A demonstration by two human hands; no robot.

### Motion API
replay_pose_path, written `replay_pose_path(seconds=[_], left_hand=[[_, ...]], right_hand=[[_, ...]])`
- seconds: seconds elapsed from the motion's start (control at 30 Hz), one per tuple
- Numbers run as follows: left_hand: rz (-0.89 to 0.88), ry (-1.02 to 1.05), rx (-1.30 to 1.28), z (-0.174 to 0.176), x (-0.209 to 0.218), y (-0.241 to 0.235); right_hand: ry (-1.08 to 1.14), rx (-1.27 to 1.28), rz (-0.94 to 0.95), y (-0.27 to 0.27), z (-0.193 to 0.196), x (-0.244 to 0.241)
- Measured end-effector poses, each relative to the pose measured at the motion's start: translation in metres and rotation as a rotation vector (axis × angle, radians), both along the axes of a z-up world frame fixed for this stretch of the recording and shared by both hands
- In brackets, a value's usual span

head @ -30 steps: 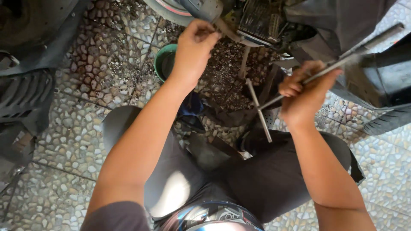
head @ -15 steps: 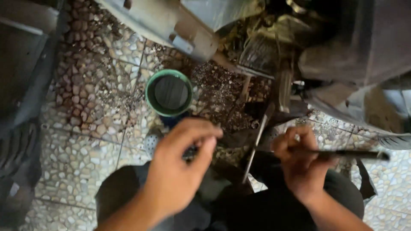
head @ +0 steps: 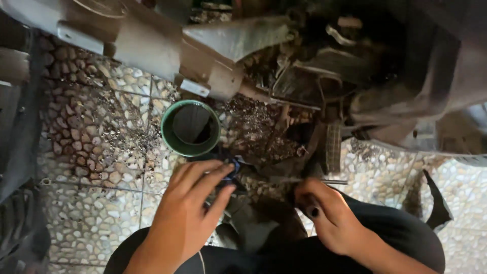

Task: The person sits on the floor beneath a scooter and uses a T-handle socket wrench to loosen and remove bolts from the underbody near the exhaust and engine area. They handle small removed components by hand, place items into a green bucket on the floor, and continue working on fasteners under the vehicle.

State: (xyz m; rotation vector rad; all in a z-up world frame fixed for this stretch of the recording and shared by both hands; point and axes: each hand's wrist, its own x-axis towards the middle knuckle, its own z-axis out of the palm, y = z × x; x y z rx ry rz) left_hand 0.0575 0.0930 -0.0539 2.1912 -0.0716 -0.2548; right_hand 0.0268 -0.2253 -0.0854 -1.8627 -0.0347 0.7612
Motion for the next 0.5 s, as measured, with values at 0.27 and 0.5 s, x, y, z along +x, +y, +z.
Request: replay_pose_path(seconds=[0.27, 0.5], left_hand=[[-0.195, 0.041, 0.125, -0.004, -0.016, 0.005], [-0.285, 0.021, 0.056, -0.010, -0.027, 0.000]], right_hand=[[-0.191, -0.164, 0.296, 0.011, -0.029, -0.015], [-0.232, -0.322, 0.273, 0.007, -0.120, -0.058]])
